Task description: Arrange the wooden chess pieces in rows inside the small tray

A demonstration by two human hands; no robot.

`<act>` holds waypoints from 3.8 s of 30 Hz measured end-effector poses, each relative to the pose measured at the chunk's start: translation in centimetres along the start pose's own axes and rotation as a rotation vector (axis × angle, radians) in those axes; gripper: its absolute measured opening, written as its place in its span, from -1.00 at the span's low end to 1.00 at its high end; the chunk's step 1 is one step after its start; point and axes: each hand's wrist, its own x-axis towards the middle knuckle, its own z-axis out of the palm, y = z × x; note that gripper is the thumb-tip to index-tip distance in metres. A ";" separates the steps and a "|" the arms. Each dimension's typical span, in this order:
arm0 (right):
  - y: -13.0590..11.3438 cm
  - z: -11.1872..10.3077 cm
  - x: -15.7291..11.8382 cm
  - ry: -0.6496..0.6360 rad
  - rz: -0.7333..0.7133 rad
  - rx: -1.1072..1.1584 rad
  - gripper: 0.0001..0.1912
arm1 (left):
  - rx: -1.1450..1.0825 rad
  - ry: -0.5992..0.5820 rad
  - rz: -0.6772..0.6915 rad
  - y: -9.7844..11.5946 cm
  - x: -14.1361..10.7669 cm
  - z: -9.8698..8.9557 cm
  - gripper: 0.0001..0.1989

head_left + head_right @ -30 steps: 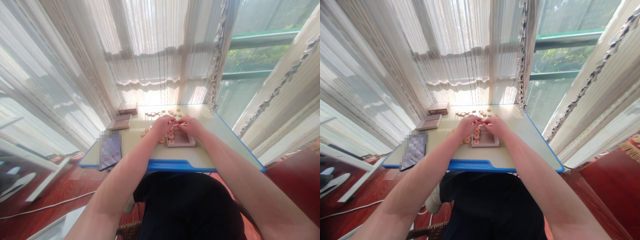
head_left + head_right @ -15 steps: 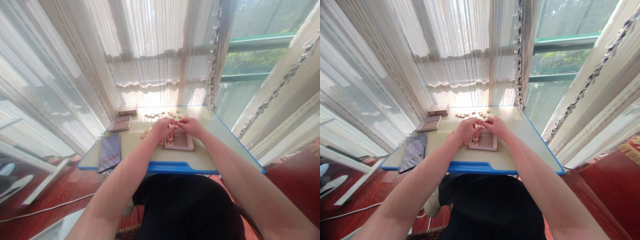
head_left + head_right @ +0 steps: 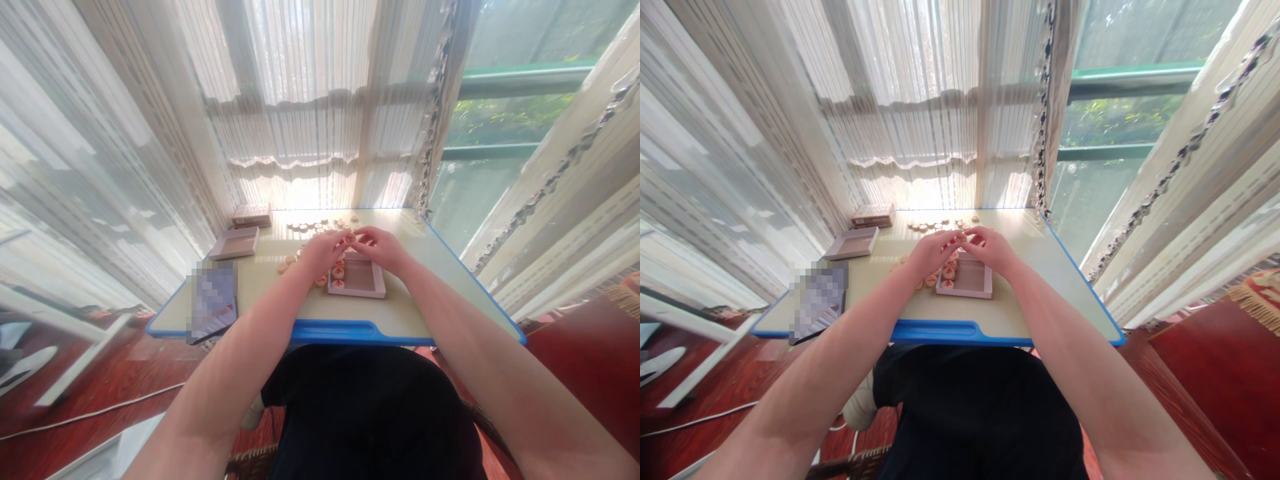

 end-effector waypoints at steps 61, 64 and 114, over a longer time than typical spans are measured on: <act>2.8 -0.1 1.1 -0.147 -0.225 -0.503 -0.80 | 0.057 0.032 -0.047 0.2 -0.2 -0.2 -0.77; 3.0 0.0 1.2 -0.141 -0.224 -0.497 -0.80 | 0.055 0.056 -0.061 0.3 -0.1 -0.2 -0.76; -0.4 -0.1 -0.1 -0.033 -0.170 -0.323 -0.69 | -0.020 -0.029 -0.038 0.1 0.0 -0.5 -0.75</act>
